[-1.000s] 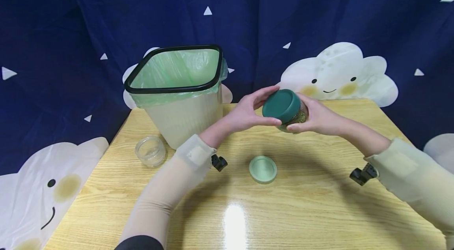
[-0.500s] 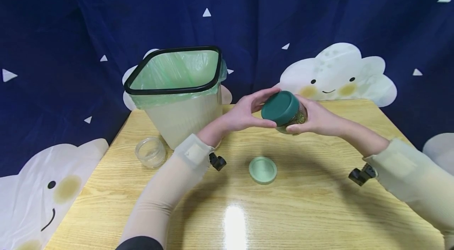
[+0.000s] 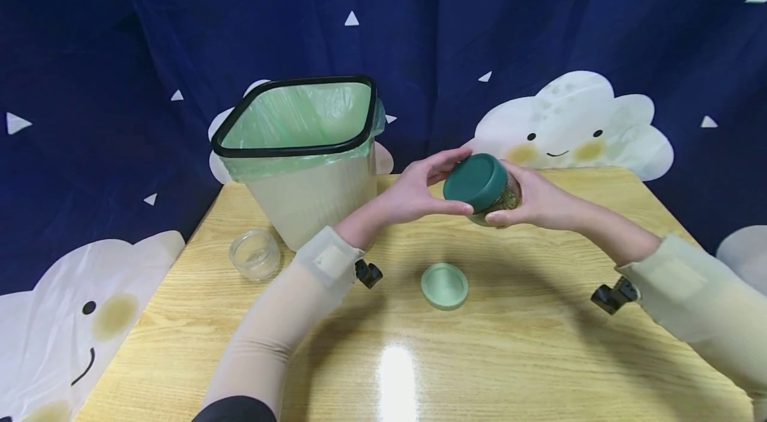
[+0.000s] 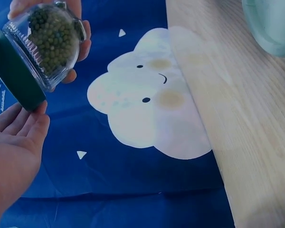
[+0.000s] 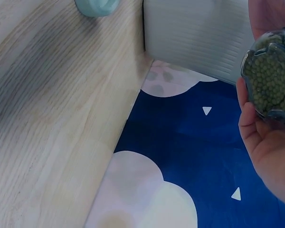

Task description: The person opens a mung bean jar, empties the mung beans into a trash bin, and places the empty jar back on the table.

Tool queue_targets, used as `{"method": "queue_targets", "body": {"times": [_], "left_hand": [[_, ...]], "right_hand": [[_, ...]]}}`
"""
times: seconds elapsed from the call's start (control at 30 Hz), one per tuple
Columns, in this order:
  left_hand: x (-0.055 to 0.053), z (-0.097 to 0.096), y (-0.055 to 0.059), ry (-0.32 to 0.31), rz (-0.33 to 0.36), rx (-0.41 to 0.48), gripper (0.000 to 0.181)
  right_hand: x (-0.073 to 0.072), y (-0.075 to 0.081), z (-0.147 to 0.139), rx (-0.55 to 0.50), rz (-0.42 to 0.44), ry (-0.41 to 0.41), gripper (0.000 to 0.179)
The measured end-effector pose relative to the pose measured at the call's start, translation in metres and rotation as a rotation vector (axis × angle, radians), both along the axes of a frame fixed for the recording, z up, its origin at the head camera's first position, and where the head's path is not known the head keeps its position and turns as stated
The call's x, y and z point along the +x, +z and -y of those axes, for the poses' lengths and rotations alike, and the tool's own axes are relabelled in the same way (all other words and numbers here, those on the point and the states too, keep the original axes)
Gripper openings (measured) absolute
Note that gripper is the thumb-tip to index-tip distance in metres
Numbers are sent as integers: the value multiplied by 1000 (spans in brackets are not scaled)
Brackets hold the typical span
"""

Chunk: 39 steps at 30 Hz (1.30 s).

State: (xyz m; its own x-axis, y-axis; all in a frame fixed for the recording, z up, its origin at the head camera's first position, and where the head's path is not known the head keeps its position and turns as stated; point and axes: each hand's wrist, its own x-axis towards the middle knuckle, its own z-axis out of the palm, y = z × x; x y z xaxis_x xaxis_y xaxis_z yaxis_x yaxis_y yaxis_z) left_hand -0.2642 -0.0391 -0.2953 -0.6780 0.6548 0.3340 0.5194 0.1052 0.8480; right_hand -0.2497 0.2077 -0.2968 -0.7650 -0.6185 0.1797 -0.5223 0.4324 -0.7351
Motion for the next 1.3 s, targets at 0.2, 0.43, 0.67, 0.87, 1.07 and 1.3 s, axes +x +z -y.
{"method": "queue_targets", "body": {"times": [0.2,0.43,0.67,0.87,1.07,1.3], "left_hand": [[1,-2,1,42,-4,-5,80],[-2,-1,1,-8,26,6,81],[-6,2,-1,-158,65,88,87],[-7,3,-2,-175,55,101,87],[-6,3,-2,-139,70,94,86],[-4,1,-1,-93,83,83,85]], "right_hand": [[0,1,0,6,-6,-13,73],[-1,1,-1,18,-12,-23,72],[-2,1,0,18,-24,-11,72],[-2,1,0,28,-35,-4,73],[-2,1,0,31,-26,1,73],[0,1,0,16,-11,10,72]]}}
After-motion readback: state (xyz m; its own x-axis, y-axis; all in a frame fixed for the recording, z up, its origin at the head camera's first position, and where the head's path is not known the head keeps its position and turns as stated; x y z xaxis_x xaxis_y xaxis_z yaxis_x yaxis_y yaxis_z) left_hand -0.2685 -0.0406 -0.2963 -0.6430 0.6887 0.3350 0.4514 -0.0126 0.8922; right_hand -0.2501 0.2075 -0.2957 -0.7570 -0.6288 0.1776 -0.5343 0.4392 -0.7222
